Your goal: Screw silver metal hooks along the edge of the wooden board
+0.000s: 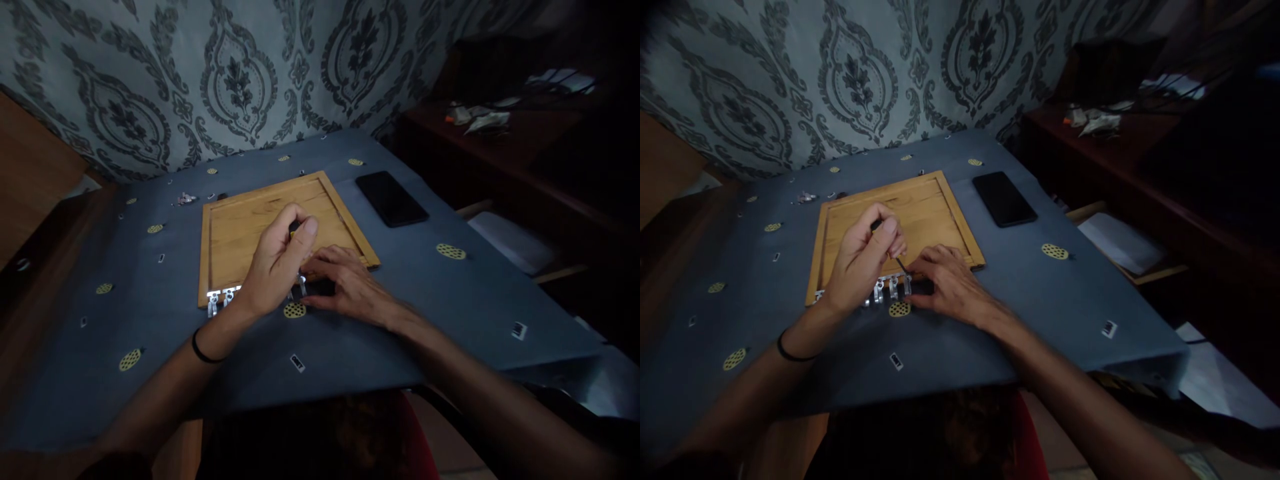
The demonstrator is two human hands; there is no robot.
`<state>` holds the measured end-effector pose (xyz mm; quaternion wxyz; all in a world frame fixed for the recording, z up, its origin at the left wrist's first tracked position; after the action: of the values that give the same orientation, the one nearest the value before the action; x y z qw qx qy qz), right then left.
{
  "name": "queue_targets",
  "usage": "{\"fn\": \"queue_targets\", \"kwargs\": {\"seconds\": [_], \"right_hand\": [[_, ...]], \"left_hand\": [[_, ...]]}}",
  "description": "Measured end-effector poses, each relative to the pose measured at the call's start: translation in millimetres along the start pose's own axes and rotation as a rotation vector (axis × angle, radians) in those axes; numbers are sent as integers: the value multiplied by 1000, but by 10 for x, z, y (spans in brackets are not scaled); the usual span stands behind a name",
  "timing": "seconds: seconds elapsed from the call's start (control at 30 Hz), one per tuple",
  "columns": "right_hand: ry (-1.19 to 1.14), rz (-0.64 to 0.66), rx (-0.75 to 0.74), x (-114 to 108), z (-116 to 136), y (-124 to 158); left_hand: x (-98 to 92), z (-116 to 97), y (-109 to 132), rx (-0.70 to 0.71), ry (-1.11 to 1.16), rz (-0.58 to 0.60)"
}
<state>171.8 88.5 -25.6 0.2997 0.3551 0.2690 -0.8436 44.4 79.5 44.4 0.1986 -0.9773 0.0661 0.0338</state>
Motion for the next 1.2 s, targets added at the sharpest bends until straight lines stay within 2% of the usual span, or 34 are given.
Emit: {"fn": "queue_targets", "kwargs": {"seconds": [0.7,0.97,1.03,1.2], "right_hand": [[-7,88,82,-26,31,-93],[-2,68,44,-25,28,-94],[1,67,43,-26,27,-94],[5,60,40,-19,16,-92]], "left_hand": [[15,-1,1,14,-44,18],[88,16,-35,27,11,-48],[109,42,-102,-21,67,3],[174,65,-288,-203,280,298]]}}
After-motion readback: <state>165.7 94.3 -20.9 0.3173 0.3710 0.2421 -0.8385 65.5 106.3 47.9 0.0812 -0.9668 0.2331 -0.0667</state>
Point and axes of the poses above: each hand's wrist, its own y-axis away from the middle knuckle, its own x-axis out of the palm, z = x × y, the point moved 5 cm from there along -y, towards the middle knuckle, and after that the axes turned 4 degrees about -y, right-handed, at the moved point
